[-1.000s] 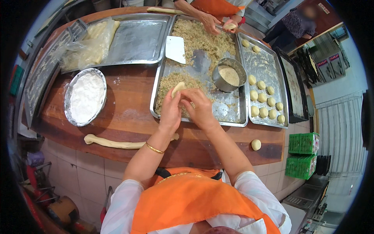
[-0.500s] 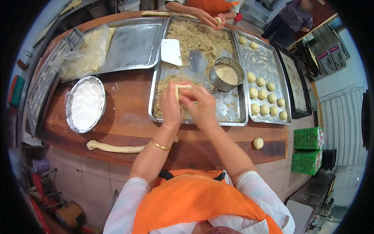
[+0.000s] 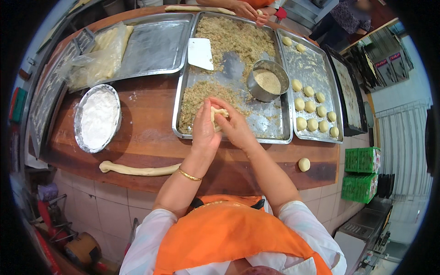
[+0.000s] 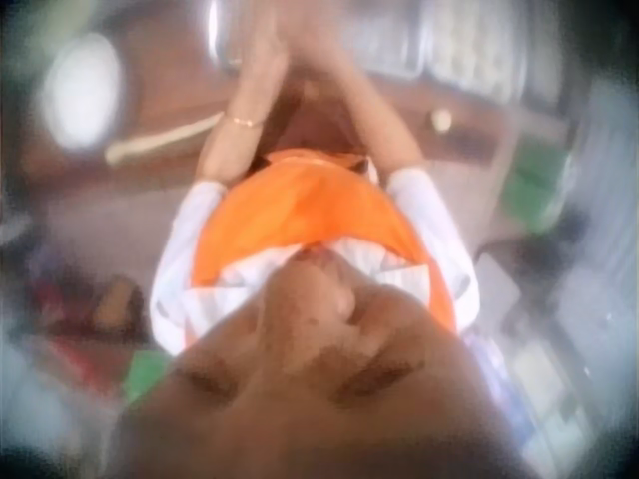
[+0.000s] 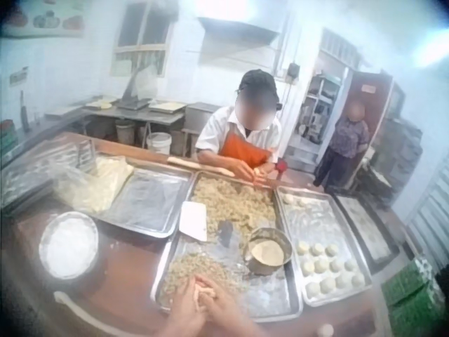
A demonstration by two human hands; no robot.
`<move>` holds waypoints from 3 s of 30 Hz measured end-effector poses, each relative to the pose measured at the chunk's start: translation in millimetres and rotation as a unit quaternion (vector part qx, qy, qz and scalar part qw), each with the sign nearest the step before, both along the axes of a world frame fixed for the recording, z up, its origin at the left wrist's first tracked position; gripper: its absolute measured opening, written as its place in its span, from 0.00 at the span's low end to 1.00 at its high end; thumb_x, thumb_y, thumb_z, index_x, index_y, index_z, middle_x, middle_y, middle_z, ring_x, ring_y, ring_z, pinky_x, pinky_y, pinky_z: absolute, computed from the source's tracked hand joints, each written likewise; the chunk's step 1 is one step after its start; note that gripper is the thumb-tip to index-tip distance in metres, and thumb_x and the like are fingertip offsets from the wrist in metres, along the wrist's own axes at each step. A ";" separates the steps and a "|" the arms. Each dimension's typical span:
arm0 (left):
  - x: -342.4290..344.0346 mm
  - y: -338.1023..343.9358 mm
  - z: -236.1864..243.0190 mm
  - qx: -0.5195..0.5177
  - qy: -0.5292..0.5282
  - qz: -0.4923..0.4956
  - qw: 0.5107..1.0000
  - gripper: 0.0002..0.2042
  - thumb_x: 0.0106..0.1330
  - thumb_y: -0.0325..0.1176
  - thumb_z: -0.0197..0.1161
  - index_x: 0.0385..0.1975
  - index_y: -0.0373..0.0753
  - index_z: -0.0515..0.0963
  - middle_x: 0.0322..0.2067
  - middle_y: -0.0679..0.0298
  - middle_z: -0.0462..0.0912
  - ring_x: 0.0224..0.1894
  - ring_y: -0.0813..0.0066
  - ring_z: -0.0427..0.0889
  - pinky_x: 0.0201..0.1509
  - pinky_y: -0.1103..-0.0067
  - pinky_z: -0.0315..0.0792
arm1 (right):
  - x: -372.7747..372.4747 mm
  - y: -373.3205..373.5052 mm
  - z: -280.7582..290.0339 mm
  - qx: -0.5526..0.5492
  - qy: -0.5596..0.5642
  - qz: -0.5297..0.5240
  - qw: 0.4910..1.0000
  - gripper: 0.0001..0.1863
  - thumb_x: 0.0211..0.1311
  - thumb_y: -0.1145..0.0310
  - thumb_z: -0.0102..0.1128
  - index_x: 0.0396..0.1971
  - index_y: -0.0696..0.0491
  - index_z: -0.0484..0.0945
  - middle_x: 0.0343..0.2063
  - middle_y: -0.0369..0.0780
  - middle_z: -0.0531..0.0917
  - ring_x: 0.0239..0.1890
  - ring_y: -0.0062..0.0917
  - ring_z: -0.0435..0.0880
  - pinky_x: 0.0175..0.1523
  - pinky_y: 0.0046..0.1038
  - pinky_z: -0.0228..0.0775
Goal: The person fills dough with a crumbly mixture and shapes it into rounds, placing them onto a metal tray.
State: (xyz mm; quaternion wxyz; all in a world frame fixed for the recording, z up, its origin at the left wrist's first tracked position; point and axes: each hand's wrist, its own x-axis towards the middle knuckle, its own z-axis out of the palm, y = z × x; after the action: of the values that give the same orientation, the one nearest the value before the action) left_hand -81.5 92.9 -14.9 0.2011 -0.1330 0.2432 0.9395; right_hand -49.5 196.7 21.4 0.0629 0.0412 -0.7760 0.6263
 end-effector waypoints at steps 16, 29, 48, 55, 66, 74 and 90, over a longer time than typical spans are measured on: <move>0.7 -8.6 -7.8 0.135 0.054 -0.094 0.985 0.10 0.71 0.43 0.57 0.40 0.44 0.75 0.37 0.67 0.80 0.39 0.77 0.80 0.42 0.79 0.78 | -1.7 8.8 -1.3 -0.125 -0.007 0.044 0.991 0.26 0.70 0.62 0.48 0.65 0.57 0.67 0.63 0.43 0.73 0.64 0.30 0.71 0.69 0.31 0.59; -13.1 1.8 5.4 0.149 -0.123 0.011 0.981 0.07 0.71 0.37 0.60 0.39 0.41 0.77 0.36 0.63 0.82 0.41 0.67 0.82 0.50 0.71 0.79 | -18.3 27.9 20.8 0.085 0.035 0.024 0.995 0.34 0.64 0.63 0.59 0.69 0.53 0.61 0.65 0.47 0.69 0.69 0.38 0.65 0.72 0.36 0.54; 21.7 -13.2 23.9 -0.031 0.078 -0.071 0.994 0.11 0.74 0.43 0.55 0.44 0.43 0.73 0.33 0.71 0.77 0.31 0.84 0.78 0.29 0.85 0.74 | 3.7 6.1 21.4 -0.014 -0.070 0.155 0.985 0.34 0.58 0.73 0.54 0.68 0.54 0.63 0.65 0.41 0.69 0.67 0.27 0.66 0.71 0.30 0.56; 26.2 -25.3 22.5 0.106 0.101 -0.141 0.979 0.15 0.79 0.43 0.47 0.55 0.40 0.70 0.45 0.65 0.78 0.47 0.76 0.80 0.49 0.77 0.77 | 17.0 27.3 34.2 0.208 0.051 0.156 0.964 0.46 0.49 0.53 0.73 0.67 0.50 0.62 0.68 0.42 0.66 0.76 0.36 0.53 0.76 0.40 0.46; 65.5 -8.1 51.1 0.050 0.182 -0.135 0.973 0.24 0.79 0.48 0.43 0.66 0.39 0.61 0.61 0.63 0.70 0.63 0.72 0.72 0.65 0.73 0.69 | 34.5 22.1 38.2 0.242 0.215 0.079 0.943 0.38 0.57 0.45 0.66 0.63 0.52 0.69 0.58 0.45 0.78 0.68 0.40 0.69 0.71 0.43 0.57; 73.6 -22.4 63.8 -0.004 0.241 -0.184 0.953 0.25 0.78 0.52 0.44 0.65 0.42 0.61 0.57 0.65 0.71 0.56 0.75 0.74 0.56 0.77 0.72 | 54.3 -0.6 67.1 0.146 0.238 -0.019 0.960 0.24 0.66 0.54 0.58 0.56 0.54 0.76 0.51 0.43 0.84 0.62 0.36 0.76 0.69 0.42 0.59; 68.6 -4.4 51.7 -0.075 0.248 -0.198 0.946 0.24 0.76 0.56 0.46 0.61 0.47 0.66 0.39 0.72 0.75 0.31 0.86 0.71 0.28 0.86 0.64 | 50.1 22.7 47.0 0.105 0.151 0.052 0.982 0.26 0.72 0.47 0.51 0.48 0.55 0.82 0.56 0.44 0.81 0.69 0.37 0.67 0.72 0.42 0.55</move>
State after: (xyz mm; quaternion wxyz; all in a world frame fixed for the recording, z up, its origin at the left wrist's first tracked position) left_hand -12.8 88.5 36.8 0.3055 0.1398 0.3766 0.8633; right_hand 0.6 219.4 68.4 0.1421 0.1815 -0.8157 0.5306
